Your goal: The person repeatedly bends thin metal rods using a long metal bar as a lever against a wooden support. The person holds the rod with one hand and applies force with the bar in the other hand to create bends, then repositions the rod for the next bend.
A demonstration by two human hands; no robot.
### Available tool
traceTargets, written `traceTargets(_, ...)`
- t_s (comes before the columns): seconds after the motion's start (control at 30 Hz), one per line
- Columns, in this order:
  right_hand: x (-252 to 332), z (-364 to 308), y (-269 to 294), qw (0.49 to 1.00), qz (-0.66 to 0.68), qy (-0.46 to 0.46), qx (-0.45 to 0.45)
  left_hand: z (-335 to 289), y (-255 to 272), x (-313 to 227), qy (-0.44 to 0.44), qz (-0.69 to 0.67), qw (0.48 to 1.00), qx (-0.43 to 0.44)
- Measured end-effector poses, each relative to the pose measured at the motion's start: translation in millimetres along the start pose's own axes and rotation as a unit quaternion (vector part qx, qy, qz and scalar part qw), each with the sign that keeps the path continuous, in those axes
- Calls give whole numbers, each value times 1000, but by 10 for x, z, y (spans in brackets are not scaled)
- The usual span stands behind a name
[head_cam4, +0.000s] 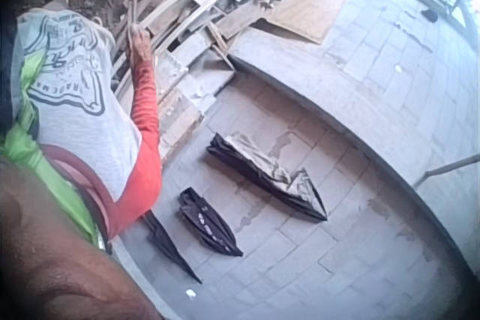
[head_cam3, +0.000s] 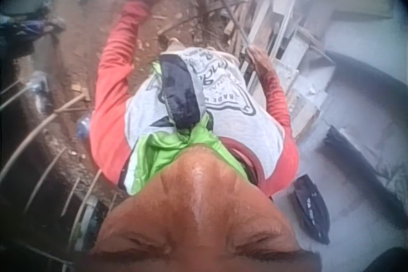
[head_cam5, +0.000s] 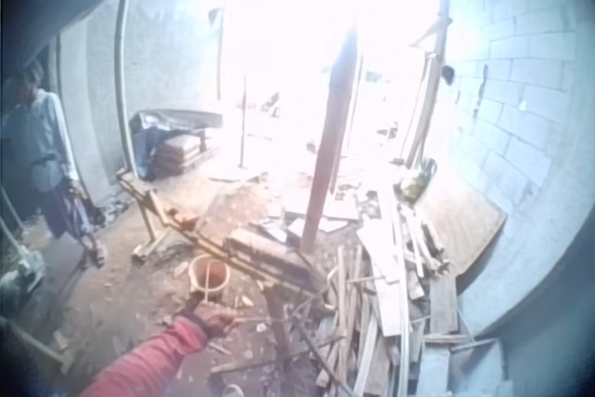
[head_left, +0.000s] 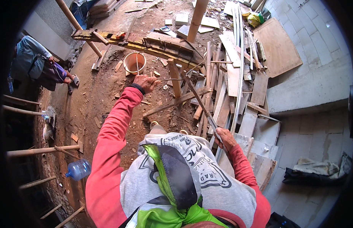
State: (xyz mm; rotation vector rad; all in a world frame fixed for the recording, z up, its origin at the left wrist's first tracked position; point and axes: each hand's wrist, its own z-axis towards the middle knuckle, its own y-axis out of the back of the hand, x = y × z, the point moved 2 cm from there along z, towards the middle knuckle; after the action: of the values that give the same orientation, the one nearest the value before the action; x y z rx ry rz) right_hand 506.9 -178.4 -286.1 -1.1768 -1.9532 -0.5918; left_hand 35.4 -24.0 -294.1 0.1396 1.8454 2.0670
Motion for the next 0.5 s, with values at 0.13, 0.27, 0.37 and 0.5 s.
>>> traceTargets(0.13, 12, 21, 4, 1000, 6, -25, 8, 9, -89, 117, 2, 22, 1000, 15)
traceTargets(0.27, 123, 10, -15, 999, 8, -25, 33, 46, -93, 211, 13, 22, 999, 31)
traceTargets(0.37, 153, 4, -31, 998, 0, 3, 68, 86, -80, 294, 33, 14, 997, 64)
traceTargets(0.5, 333, -149, -161, 995, 50, -9, 87, 154, 8, 369, 29, 11, 994, 109)
